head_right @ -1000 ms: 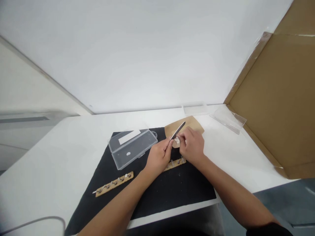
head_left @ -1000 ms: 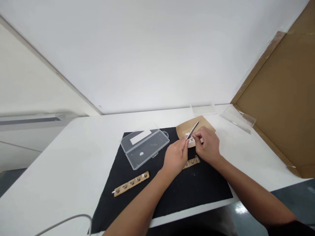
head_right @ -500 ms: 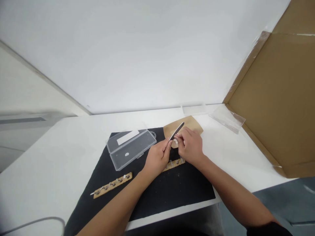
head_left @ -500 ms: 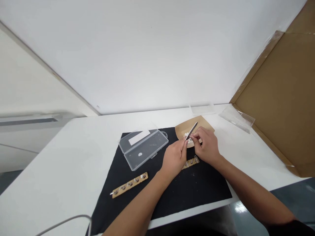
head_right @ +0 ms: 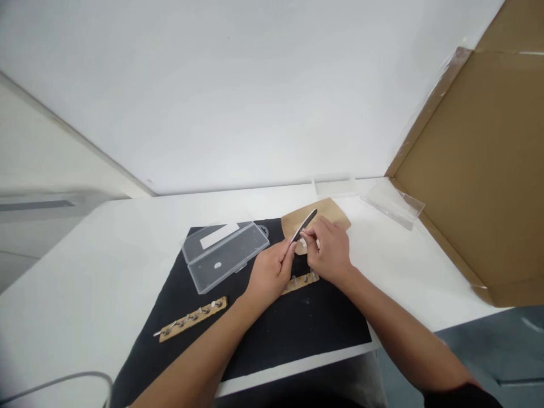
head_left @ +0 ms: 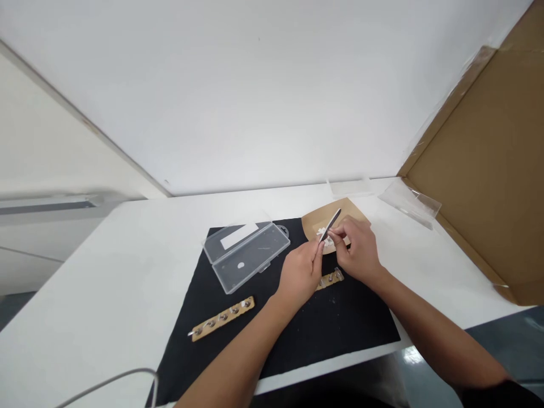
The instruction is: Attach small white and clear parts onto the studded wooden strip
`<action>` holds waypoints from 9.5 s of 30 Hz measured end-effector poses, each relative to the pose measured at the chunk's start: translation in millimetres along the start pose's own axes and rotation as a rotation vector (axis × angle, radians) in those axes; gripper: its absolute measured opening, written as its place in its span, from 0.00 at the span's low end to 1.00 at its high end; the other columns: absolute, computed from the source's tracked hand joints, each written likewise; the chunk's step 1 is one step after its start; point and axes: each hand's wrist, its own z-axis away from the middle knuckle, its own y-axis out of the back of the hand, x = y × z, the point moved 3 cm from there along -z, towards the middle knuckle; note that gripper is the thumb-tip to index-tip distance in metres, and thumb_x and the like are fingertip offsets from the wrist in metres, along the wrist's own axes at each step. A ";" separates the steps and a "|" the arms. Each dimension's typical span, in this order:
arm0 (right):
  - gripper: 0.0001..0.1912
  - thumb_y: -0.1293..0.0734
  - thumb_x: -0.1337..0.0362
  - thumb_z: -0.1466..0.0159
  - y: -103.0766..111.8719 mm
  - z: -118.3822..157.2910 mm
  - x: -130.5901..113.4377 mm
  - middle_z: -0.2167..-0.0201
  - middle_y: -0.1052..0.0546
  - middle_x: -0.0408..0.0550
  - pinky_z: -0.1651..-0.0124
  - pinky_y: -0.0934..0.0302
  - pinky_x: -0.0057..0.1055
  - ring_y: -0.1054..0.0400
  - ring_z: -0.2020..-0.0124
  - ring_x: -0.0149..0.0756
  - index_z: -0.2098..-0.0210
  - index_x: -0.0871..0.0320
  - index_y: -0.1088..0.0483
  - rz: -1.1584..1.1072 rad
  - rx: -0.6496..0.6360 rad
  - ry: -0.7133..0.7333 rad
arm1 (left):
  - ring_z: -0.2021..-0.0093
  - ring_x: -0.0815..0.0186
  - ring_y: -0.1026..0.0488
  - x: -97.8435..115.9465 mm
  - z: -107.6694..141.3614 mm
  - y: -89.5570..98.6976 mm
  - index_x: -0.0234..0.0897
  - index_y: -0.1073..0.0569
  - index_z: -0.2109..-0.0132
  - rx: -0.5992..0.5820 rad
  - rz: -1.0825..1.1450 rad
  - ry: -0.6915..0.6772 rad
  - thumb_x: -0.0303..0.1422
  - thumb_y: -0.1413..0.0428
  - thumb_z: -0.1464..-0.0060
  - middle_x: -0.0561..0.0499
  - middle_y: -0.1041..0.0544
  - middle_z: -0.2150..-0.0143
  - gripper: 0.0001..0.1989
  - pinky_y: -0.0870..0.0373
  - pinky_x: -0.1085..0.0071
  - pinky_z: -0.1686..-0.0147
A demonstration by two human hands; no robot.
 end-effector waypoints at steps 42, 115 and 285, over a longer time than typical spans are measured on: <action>0.12 0.36 0.67 0.28 3.0 1.1 -6.5 0.74 0.32 0.40 0.61 0.48 0.39 0.36 0.71 0.35 0.68 0.53 0.39 0.023 0.027 -0.033 | 0.62 0.60 0.19 3.9 -0.6 3.7 0.35 0.24 0.45 -0.009 0.003 -0.012 0.34 0.55 0.25 0.45 0.17 0.61 0.16 0.25 0.67 0.60; 0.14 0.25 0.70 0.34 15.2 14.0 -7.5 0.71 0.18 0.40 0.61 0.38 0.36 0.21 0.69 0.35 0.67 0.53 0.34 -0.004 0.179 0.189 | 0.56 0.49 0.21 -38.5 -9.8 32.2 0.34 0.24 0.39 0.039 -0.642 0.355 0.34 0.51 0.27 0.37 0.19 0.53 0.18 0.29 0.62 0.64; 0.13 0.22 0.59 0.37 15.8 29.5 -1.2 0.59 0.21 0.45 0.49 0.39 0.39 0.30 0.55 0.40 0.58 0.54 0.27 -0.271 -0.763 0.154 | 0.59 0.58 0.32 2.7 -3.4 25.1 0.39 0.31 0.67 0.364 0.009 0.019 0.27 0.45 0.37 0.49 0.28 0.66 0.08 0.36 0.57 0.54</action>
